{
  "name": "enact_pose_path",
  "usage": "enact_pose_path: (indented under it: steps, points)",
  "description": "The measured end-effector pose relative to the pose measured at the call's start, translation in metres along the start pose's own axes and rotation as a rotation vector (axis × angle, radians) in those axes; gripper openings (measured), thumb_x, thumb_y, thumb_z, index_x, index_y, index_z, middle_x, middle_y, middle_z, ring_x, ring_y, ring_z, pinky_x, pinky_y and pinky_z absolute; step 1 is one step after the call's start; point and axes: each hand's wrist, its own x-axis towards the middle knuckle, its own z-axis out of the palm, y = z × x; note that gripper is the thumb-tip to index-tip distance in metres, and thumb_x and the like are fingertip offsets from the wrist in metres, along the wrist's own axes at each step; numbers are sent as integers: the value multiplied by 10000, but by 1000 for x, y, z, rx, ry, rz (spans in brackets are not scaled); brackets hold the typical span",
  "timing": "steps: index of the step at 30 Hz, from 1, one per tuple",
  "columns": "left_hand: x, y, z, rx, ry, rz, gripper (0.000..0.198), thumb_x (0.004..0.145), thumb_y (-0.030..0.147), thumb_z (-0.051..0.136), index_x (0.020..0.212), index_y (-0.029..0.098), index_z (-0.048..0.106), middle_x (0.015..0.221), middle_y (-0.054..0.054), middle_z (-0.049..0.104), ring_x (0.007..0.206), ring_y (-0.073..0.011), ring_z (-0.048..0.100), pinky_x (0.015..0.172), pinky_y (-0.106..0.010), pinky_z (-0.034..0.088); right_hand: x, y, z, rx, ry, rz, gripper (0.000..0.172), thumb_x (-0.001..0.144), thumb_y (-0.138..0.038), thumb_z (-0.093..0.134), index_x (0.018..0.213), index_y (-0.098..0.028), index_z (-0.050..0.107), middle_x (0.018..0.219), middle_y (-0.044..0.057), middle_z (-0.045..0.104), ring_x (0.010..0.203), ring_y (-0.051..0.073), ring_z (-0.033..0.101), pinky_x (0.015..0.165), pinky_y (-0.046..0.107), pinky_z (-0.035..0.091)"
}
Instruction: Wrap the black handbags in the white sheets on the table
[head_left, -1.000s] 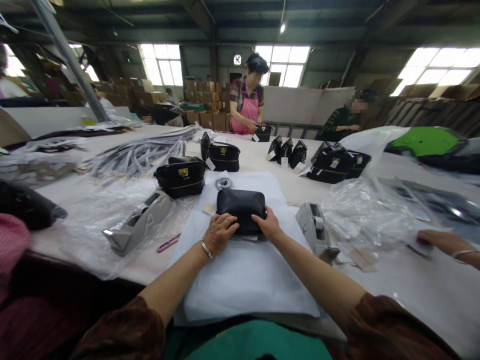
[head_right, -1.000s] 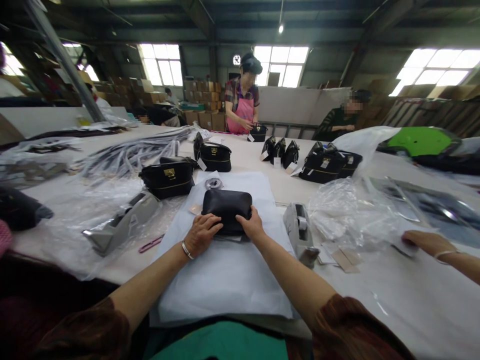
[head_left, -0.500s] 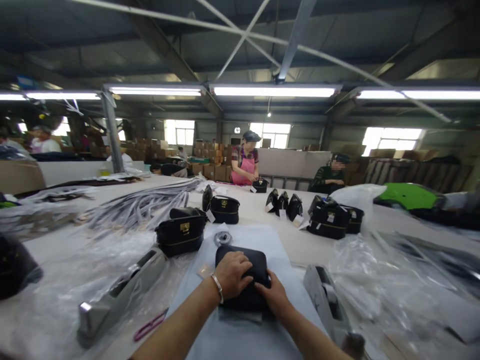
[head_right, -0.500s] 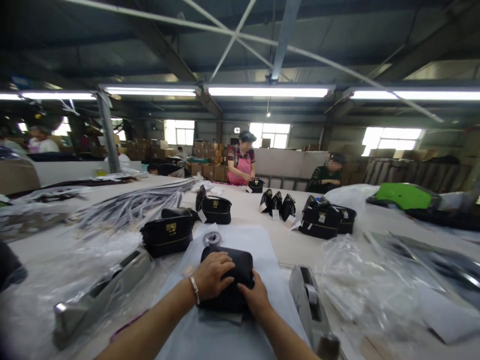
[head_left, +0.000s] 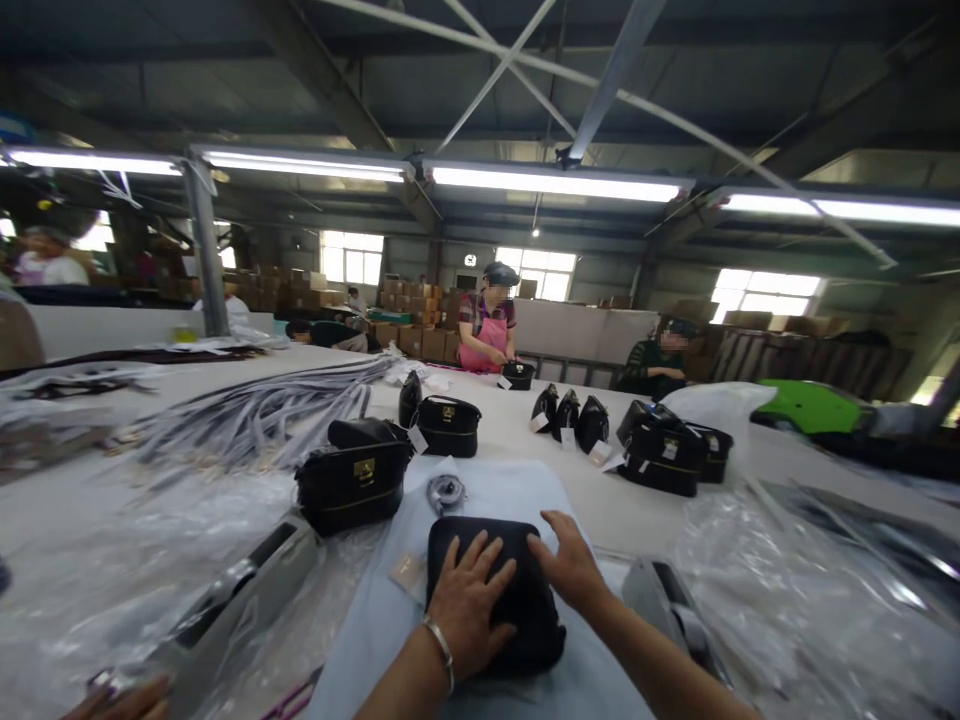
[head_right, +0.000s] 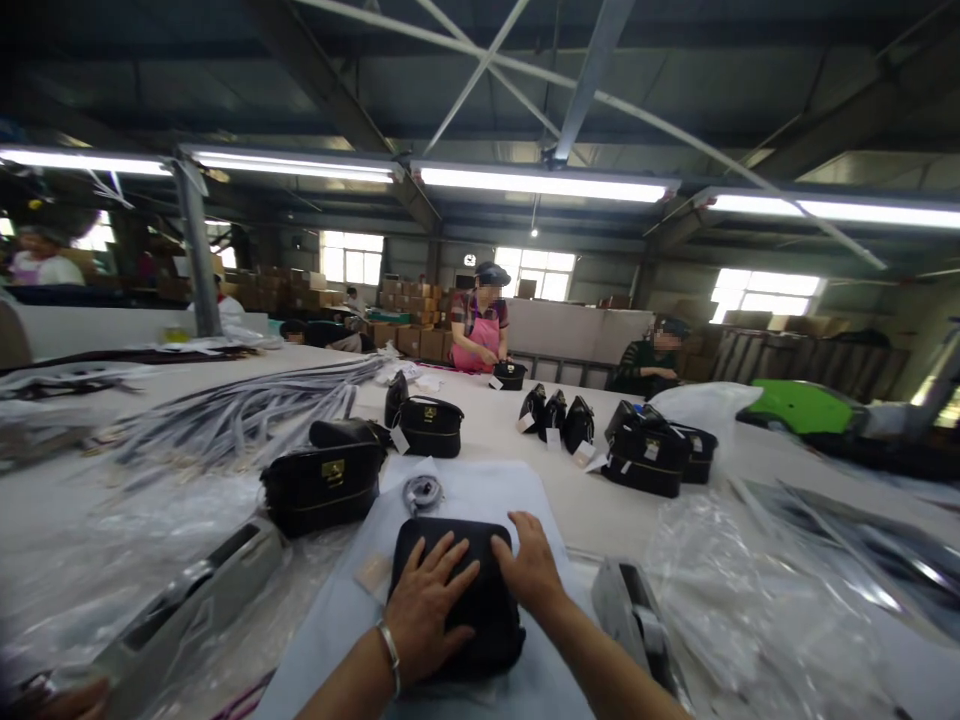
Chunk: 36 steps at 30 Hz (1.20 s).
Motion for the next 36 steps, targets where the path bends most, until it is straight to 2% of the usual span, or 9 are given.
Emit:
enact_pose_path:
  steps: [4, 8, 10, 13, 17, 22, 28, 32, 36]
  points:
    - [0, -5, 5, -42, 9, 0, 846, 797, 679, 677, 1543, 408, 386, 1667, -48, 280, 1544, -391, 192, 1217, -730, 65, 73, -36, 15, -60, -166, 52, 363, 811, -347, 630, 1109, -169, 737, 1147, 145, 726, 1008, 280, 704, 960, 420, 536]
    - [-2, -5, 6, -74, 9, -16, 864, 793, 653, 711, 1549, 422, 364, 1669, -35, 272, 1549, -376, 184, 1222, -729, 78, 128, -58, 55, -108, -364, 199, 171, 776, -294, 707, 875, -162, 752, 916, 102, 759, 978, 271, 709, 885, 372, 545]
    - [-3, -4, 4, -84, 15, -7, 866, 802, 613, 728, 1557, 408, 356, 1668, -38, 276, 1549, -373, 187, 1230, -717, 86, 146, -59, 79, -115, -443, 288, 149, 785, -307, 723, 807, -160, 728, 780, 86, 733, 864, 262, 719, 781, 363, 570]
    - [-3, -3, 2, -96, 22, 9, 840, 826, 566, 726, 1561, 380, 364, 1664, -51, 288, 1547, -377, 191, 1233, -714, 84, 165, -55, 119, -124, -558, 401, 227, 808, -360, 738, 801, -137, 695, 687, 89, 688, 707, 248, 704, 637, 356, 579]
    - [-3, -6, 4, -127, 23, 23, 831, 852, 561, 707, 1572, 358, 345, 1666, -70, 273, 1556, -361, 163, 1236, -713, 73, 176, -53, 167, -133, -665, 504, 377, 741, -452, 821, 845, -121, 676, 679, 94, 674, 644, 254, 689, 558, 368, 575]
    - [-3, -6, 1, -129, 35, 27, 798, 863, 554, 701, 1559, 350, 367, 1659, -75, 294, 1547, -363, 194, 1237, -701, 91, 173, -54, 203, -294, -749, 467, 414, 611, -414, 916, 768, -119, 672, 589, 73, 639, 646, 260, 682, 524, 298, 528]
    - [-4, -4, -8, -117, 49, 28, 725, 894, 534, 679, 1526, 305, 408, 1651, -78, 324, 1541, -344, 215, 1217, -709, 143, 172, -43, 201, -283, -732, 564, 248, 634, -193, 871, 712, -132, 643, 528, 35, 591, 543, 193, 613, 457, 241, 443]
    - [-5, -5, -6, -104, 55, 30, 726, 892, 548, 676, 1525, 308, 413, 1653, -74, 320, 1542, -343, 213, 1221, -701, 145, 176, -32, 177, -169, -677, 701, 203, 725, -191, 806, 717, -160, 606, 529, 22, 570, 489, 175, 570, 455, 272, 480]
    - [-6, -6, -5, -97, 60, 33, 716, 906, 571, 643, 1530, 309, 410, 1653, -75, 320, 1541, -346, 216, 1219, -696, 162, 184, -19, 147, 16, -618, 794, 140, 786, -167, 737, 771, -169, 597, 594, 19, 598, 538, 171, 599, 544, 340, 577]
